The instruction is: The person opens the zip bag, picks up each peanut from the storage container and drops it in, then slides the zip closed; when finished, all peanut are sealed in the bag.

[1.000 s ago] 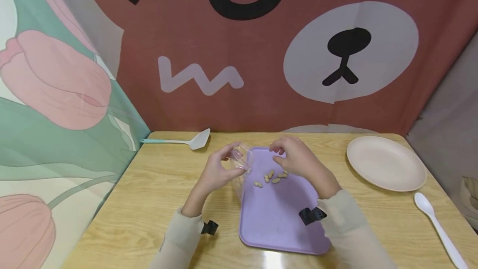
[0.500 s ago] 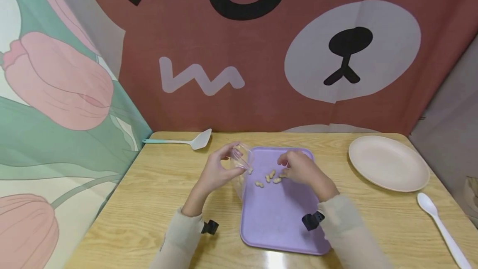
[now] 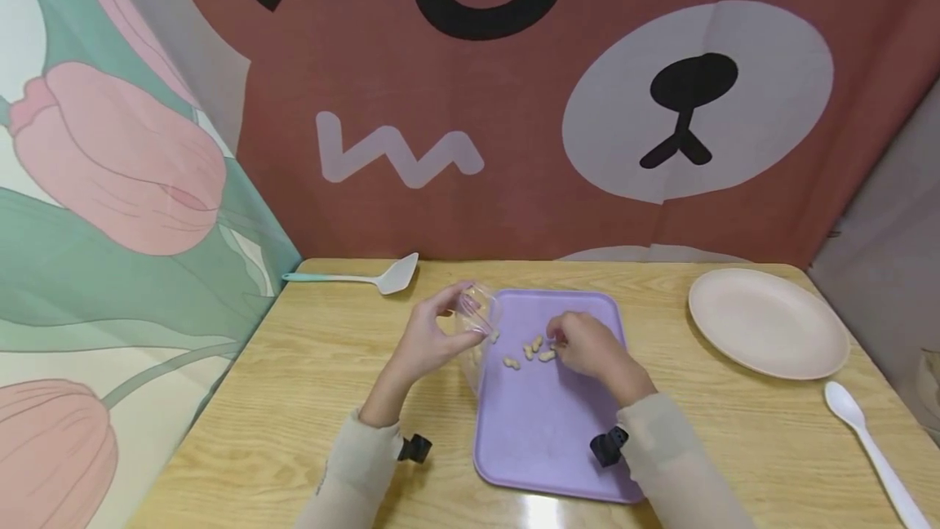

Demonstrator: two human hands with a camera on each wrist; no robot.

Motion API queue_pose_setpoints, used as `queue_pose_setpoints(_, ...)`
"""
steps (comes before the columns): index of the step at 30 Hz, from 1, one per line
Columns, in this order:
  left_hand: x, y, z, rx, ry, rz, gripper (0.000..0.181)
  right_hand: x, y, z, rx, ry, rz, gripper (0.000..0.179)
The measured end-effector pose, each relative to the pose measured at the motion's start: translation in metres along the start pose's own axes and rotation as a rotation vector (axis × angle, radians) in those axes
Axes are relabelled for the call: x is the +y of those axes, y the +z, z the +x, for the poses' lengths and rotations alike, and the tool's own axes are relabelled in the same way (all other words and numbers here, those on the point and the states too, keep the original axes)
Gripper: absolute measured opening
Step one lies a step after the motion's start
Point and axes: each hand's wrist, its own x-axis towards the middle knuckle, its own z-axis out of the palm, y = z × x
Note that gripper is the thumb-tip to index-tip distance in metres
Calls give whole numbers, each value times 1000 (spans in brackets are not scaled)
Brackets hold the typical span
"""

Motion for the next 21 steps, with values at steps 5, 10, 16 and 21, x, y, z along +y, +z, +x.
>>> queue_pose_setpoints(5, -1, 0, -1, 7, 2, 1, 66, 0, 5, -1, -47, 41, 6, 15)
queue_pose_setpoints(10, -1, 0, -1, -3, -5, -1, 66, -1, 8, -2, -56, 54, 9, 14)
queue_pose_setpoints(16, 1, 0, -2, -12, -5, -7, 66, 0, 8, -2, -54, 43, 13, 15)
queue_pose_setpoints(21, 1, 1, -2, -12, -3, -2, 66, 1, 7, -2, -43, 13, 13, 16)
